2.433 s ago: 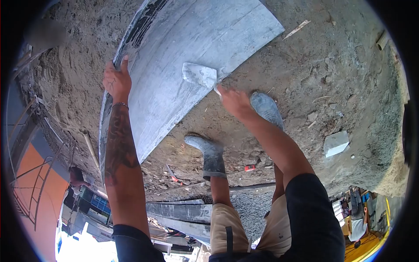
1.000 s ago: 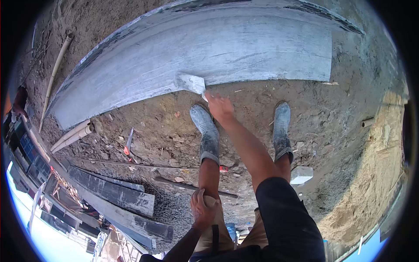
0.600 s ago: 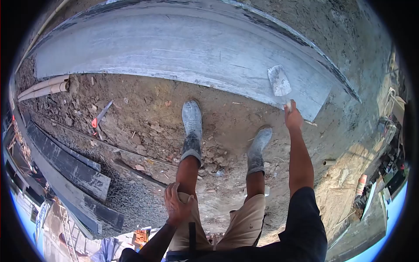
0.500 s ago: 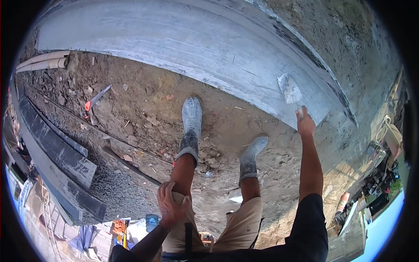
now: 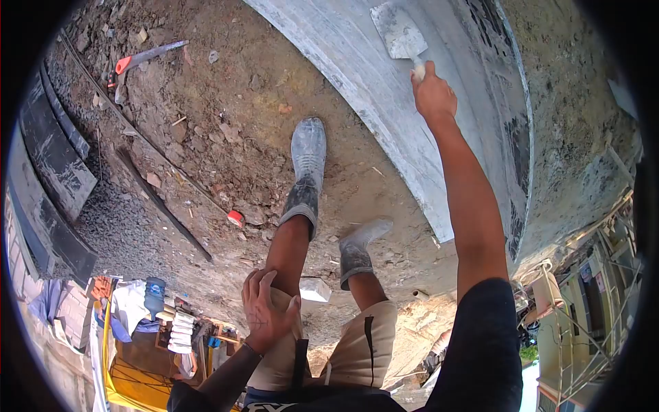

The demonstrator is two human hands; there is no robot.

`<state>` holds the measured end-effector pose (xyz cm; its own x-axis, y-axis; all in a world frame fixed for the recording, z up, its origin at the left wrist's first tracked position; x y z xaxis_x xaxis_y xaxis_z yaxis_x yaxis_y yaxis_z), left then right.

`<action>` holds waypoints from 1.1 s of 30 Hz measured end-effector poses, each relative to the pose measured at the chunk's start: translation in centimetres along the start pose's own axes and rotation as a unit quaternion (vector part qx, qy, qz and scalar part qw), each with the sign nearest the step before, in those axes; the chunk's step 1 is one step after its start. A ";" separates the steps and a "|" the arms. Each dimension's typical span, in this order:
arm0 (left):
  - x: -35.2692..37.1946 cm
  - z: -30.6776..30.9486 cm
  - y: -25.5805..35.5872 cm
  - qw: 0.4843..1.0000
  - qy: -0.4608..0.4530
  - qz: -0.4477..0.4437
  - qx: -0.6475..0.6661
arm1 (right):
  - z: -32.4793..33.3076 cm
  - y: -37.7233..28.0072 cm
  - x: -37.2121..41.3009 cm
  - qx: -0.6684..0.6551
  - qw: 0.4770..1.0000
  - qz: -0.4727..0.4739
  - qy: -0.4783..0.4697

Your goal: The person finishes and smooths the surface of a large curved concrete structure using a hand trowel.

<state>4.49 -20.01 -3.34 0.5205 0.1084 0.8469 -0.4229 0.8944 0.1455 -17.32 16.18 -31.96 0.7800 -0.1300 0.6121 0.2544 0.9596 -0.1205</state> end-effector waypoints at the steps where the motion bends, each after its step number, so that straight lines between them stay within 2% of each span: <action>1: -0.2 -0.1 -0.2 1.000 -0.001 0.003 0.015 | -1.1 1.2 2.0 0.006 1.000 0.001 -0.021; 5: 0.1 -0.6 -0.9 0.998 0.004 0.027 0.065 | -8.5 10.8 15.5 0.122 0.984 -0.022 -0.127; 7: -0.2 -0.8 -0.8 0.996 0.023 0.031 0.083 | -8.9 10.5 18.8 0.159 0.977 -0.017 -0.141; 10: 0.5 -2.1 -0.8 0.996 0.017 0.039 0.083 | -8.7 4.9 15.0 0.151 0.983 0.029 -0.105; 12: 0.5 -2.8 -1.2 0.996 0.010 0.049 0.076 | -7.9 -2.6 8.5 0.130 0.984 0.083 -0.085; 15: 0.6 -3.4 -1.5 0.992 0.003 0.082 0.092 | -3.2 -14.9 0.6 0.052 0.991 0.119 -0.031; 18: 1.0 -3.7 -2.2 0.987 0.016 0.091 0.129 | -3.4 -15.2 1.1 0.060 0.990 0.120 -0.038; 23: 2.2 -4.7 -1.9 0.978 0.046 0.099 0.178 | -8.7 0.5 16.3 0.158 0.975 0.028 -0.154; 25: 2.3 -5.6 -1.7 0.976 0.063 0.093 0.184 | -9.8 3.3 19.6 0.179 0.969 0.009 -0.171; 28: 3.5 -8.2 -1.2 0.978 0.065 0.085 0.178 | -10.0 0.8 16.1 0.160 0.977 0.041 -0.137; 33: 4.5 -10.9 -0.9 0.984 0.099 0.070 0.132 | -4.5 -10.6 5.3 0.122 0.982 0.131 -0.063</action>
<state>15.28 -15.59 -5.26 0.5670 0.3274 0.7559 -0.6643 0.7243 0.1846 -13.28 4.23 -31.00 0.7201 0.1464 0.6783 -0.1018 0.9892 -0.1054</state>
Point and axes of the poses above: each hand's wrist, its own x-axis away from the middle knuckle, its own z-axis out of the back of the hand, y = z × x, the point moved 5 cm from there along -x, towards the middle knuckle, and after that the axes turned 10 degrees about z, right-handed, at the moved point
